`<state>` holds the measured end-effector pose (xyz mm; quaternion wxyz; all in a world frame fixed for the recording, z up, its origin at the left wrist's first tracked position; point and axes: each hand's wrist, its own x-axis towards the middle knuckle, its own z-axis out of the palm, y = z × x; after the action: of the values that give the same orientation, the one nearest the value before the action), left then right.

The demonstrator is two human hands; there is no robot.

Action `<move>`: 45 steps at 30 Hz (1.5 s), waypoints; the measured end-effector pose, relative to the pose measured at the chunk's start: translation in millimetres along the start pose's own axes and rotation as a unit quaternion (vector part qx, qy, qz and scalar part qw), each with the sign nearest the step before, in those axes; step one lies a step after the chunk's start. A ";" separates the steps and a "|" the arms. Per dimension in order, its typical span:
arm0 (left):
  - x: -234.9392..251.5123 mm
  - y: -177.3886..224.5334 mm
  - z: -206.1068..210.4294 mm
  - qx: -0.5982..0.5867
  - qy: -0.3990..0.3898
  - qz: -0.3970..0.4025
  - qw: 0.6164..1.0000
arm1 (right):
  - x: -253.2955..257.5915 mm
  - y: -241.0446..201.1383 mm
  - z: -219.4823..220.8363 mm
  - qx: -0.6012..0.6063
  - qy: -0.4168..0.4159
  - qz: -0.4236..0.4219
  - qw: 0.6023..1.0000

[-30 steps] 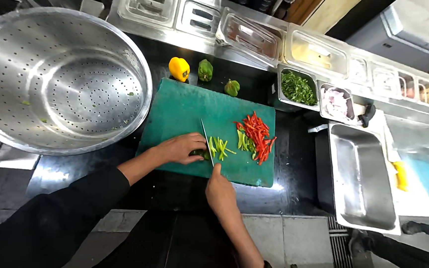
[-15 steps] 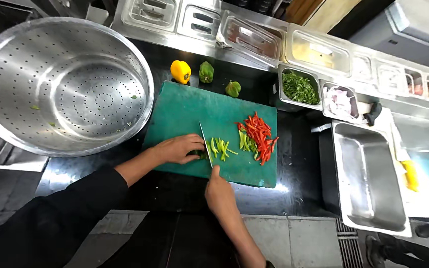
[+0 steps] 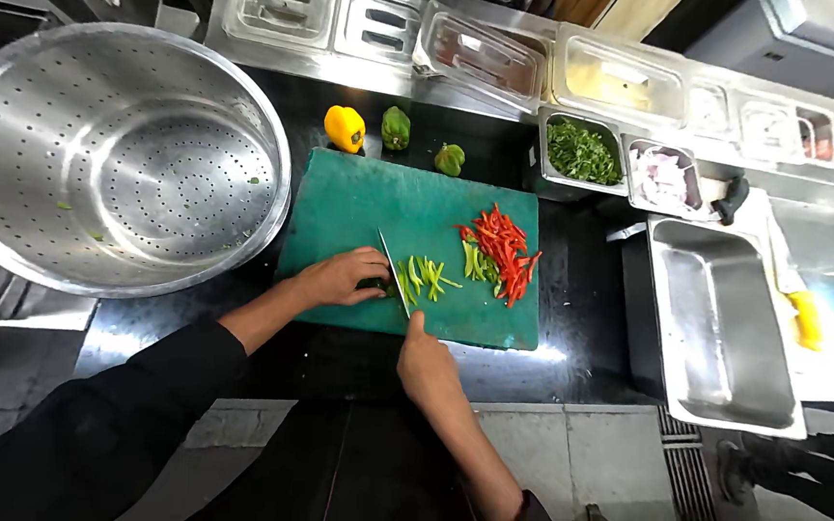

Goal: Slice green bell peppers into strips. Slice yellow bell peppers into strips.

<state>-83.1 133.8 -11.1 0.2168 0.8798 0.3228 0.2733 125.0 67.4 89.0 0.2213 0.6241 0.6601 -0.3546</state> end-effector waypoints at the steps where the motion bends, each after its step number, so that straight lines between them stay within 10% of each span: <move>1: 0.3 -1.0 1.4 0.003 0.004 0.004 1.000 | 5.9 -2.4 2.1 0.004 0.014 -0.001 1.000; 6: -5.9 8.0 -1.5 0.029 -0.003 -0.033 0.999 | 12.6 0.4 3.4 0.010 0.033 -0.026 0.999; 11: -15.2 40.8 -0.4 0.009 0.085 -0.276 0.957 | 11.1 51.4 -5.9 0.022 0.027 -0.012 0.999; 17: 18.9 63.5 -12.7 -0.051 -0.008 -0.460 0.887 | 29.2 105.2 -28.2 0.306 0.055 -0.046 0.949; 20: 29.3 70.1 -16.7 -0.107 0.037 -0.419 0.901 | 28.0 114.3 -26.3 0.531 -0.055 -0.144 0.833; 23: 27.6 65.2 4.2 0.002 0.158 -0.209 0.965 | 47.2 119.3 -13.6 0.595 -0.165 -0.129 0.776; 28: -1.3 44.1 31.6 0.042 0.046 -0.083 0.995 | 32.8 118.0 -18.4 0.578 -0.135 -0.081 0.800; 36: 0.8 45.2 37.7 0.061 0.103 -0.144 0.982 | 29.0 127.2 -4.5 0.335 -0.031 -0.032 0.941; 45: 32.0 47.1 19.3 0.016 -0.018 -0.175 0.984 | 6.0 82.0 -0.5 0.101 0.039 -0.006 0.994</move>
<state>-29.4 119.0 11.4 0.2529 0.8179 0.4720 0.2104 204.8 69.2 69.2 0.1297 0.6528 0.6327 -0.3960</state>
